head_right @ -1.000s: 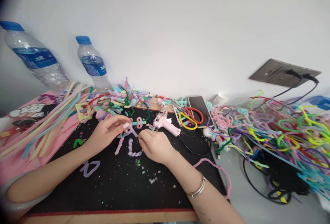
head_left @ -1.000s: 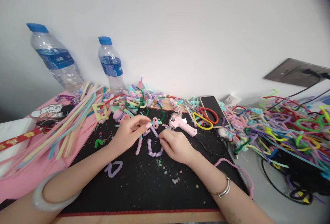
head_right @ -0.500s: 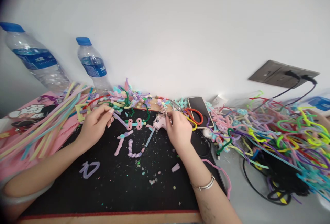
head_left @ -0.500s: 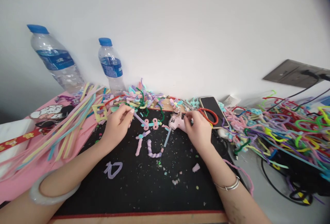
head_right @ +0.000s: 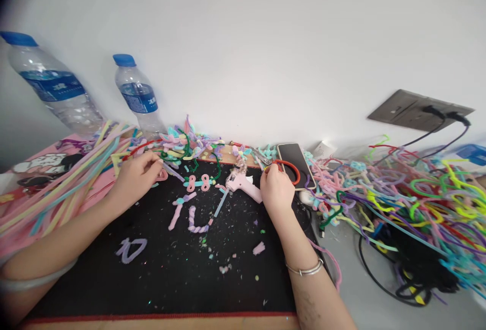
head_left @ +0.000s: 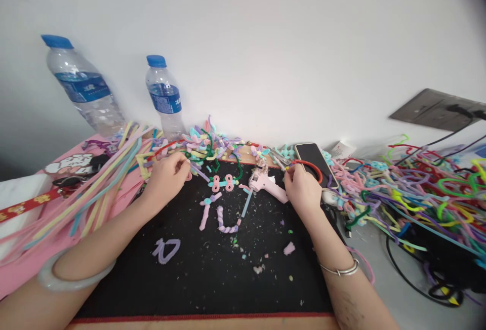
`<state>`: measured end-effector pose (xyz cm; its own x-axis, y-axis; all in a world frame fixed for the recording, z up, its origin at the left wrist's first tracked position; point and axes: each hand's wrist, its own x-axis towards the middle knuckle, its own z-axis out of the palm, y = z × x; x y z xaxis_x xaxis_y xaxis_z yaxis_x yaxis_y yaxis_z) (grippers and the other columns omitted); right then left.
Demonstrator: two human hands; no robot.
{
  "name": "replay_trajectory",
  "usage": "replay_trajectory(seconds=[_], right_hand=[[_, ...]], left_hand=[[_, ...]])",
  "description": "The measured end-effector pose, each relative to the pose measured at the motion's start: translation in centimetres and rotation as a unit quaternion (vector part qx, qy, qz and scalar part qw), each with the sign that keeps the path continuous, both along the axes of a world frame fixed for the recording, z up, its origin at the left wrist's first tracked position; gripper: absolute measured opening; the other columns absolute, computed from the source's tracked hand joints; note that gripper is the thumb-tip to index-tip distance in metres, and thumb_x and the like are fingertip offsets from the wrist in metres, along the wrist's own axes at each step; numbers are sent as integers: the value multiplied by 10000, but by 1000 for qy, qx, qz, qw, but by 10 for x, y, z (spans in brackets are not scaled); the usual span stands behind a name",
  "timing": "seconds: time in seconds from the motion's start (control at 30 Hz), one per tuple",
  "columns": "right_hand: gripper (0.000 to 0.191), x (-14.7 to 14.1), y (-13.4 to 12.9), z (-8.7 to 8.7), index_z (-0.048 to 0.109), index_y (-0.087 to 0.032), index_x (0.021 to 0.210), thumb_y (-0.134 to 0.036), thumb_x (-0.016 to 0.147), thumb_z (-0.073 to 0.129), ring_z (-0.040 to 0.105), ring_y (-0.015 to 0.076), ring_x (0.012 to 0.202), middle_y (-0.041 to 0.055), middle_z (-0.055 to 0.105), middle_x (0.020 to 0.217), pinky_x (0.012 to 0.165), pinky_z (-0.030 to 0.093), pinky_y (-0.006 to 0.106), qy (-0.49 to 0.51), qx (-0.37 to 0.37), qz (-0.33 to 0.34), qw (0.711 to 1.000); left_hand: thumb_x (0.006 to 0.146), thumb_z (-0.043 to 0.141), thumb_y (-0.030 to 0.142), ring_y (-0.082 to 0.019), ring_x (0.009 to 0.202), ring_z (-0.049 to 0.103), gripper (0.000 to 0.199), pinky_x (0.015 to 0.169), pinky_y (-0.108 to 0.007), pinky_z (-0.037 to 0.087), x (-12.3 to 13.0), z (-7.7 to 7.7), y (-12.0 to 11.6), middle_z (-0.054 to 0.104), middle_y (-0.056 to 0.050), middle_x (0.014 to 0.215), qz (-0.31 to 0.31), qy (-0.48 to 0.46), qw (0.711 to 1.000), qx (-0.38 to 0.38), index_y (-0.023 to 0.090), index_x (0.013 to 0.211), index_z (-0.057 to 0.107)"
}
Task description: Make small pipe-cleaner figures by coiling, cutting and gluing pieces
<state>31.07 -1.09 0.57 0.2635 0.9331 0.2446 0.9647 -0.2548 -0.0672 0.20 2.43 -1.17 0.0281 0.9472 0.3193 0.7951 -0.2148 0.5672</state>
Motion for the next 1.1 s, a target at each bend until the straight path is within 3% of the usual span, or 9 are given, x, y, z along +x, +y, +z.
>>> replay_trajectory(seconds=[0.1,0.2,0.33,0.43,0.5,0.6,0.73,0.93,1.1], right_hand=[[109,-1,0,0,571,-187,924,-220,859,490,626,216,691,64,686,780,548,340,266,40,27,14,999],[79,2,0,-5,560,-187,864,-210,862,484,635,202,674,53,691,768,580,395,270,111,114,72,985],[92,3,-4,-13,526,-184,883,-263,876,480,633,191,706,81,672,835,604,454,287,201,280,136,929],[103,-8,-11,-10,503,-192,902,-293,880,503,624,179,737,90,646,898,593,469,284,306,345,185,868],[119,-19,-16,-6,490,-205,872,-317,876,529,588,142,651,49,621,830,544,453,255,419,313,223,823],[194,-35,-20,-1,434,-215,784,-339,871,555,499,94,515,-31,557,622,479,379,211,588,180,263,744],[225,-44,-19,-4,423,-208,766,-341,864,575,405,60,435,-38,577,590,421,247,193,686,56,282,668],[245,-42,-14,-11,430,-206,758,-350,829,615,428,63,439,-7,639,667,409,195,193,727,20,258,636],[255,-41,-14,-11,435,-206,762,-351,811,639,448,67,441,-10,641,652,409,199,185,747,6,250,615]], left_hand=[[786,438,230,-157,560,508,172,551,-260,317,0,-1,1,559,8,580,1,16,1000,-15,202,617,433],[768,460,239,-159,535,479,209,519,-271,274,-1,-1,0,544,5,556,13,61,997,-34,208,571,396],[780,485,299,-148,479,397,343,502,-280,220,0,1,-2,400,22,452,40,95,995,-18,211,515,285],[829,464,332,-129,474,373,368,512,-268,251,2,3,-6,368,36,454,-7,42,999,31,207,532,284],[876,421,351,-119,478,397,349,520,-253,292,7,4,-11,425,36,486,-71,-28,997,20,199,567,363],[925,355,392,-93,441,420,321,474,-232,326,17,4,-19,557,20,623,-189,-152,965,-102,180,734,503],[916,409,423,-59,393,422,268,418,-213,330,27,1,-26,599,13,753,-232,-289,912,-178,182,915,526],[903,444,441,-50,349,414,282,374,-194,258,27,-3,-23,571,29,636,-177,-429,865,-194,172,881,528],[886,494,427,-47,357,434,248,384,-190,281,27,-6,-20,596,26,672,-142,-450,863,-178,180,866,512]])
